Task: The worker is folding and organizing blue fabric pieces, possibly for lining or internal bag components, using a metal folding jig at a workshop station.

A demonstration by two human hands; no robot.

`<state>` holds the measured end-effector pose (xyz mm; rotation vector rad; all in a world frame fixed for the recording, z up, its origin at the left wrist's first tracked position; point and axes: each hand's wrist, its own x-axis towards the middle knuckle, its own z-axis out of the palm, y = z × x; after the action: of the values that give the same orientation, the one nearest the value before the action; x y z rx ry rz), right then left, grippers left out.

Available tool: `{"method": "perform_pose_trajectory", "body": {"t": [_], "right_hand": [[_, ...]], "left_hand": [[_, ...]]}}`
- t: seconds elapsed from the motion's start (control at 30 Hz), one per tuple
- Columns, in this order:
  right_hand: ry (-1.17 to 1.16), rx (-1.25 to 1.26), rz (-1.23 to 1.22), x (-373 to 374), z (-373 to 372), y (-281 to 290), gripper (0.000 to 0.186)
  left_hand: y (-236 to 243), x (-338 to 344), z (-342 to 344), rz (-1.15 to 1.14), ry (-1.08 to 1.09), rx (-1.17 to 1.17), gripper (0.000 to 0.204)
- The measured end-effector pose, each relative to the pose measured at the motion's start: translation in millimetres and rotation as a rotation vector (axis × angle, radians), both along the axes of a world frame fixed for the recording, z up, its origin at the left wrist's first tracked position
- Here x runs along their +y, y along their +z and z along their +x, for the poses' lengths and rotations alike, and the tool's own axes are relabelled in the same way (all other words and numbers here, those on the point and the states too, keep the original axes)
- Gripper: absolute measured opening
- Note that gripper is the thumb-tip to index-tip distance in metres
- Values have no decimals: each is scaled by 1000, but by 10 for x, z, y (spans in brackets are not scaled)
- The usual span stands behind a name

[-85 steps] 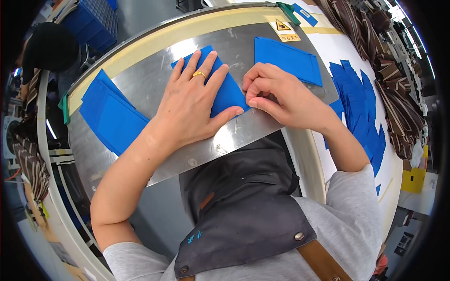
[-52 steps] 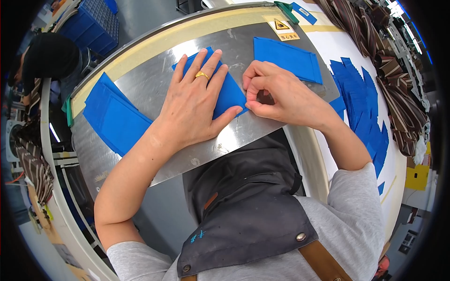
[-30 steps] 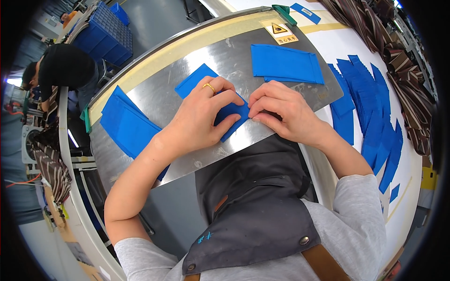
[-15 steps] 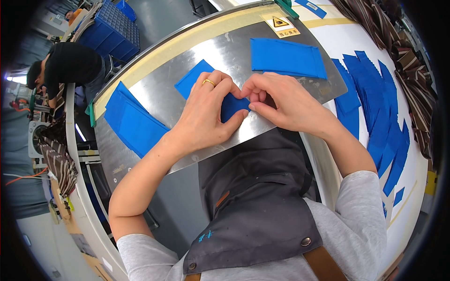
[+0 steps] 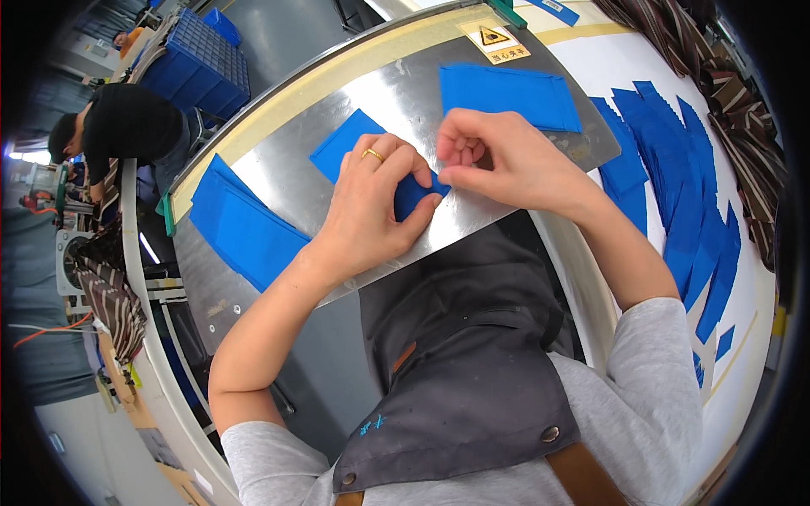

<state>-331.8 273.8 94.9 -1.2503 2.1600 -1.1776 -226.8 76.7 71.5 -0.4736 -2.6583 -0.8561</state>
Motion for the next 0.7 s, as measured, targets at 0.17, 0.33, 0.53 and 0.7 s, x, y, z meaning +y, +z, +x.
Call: {"method": "perform_pose_trajectory", "body": {"t": [0.17, 0.33, 0.53, 0.7], "right_hand": [[-21, 473, -335, 316, 120, -328, 15], [45, 783, -272, 343, 199, -386, 32], [66, 912, -191, 325, 219, -367, 39], [96, 984, -149, 325, 265, -322, 42]], "left_hand": [[21, 59, 30, 23, -6, 17, 17], [23, 55, 21, 6, -9, 67, 19], [28, 72, 24, -13, -1, 81, 19], [18, 76, 27, -10, 6, 83, 19]]}}
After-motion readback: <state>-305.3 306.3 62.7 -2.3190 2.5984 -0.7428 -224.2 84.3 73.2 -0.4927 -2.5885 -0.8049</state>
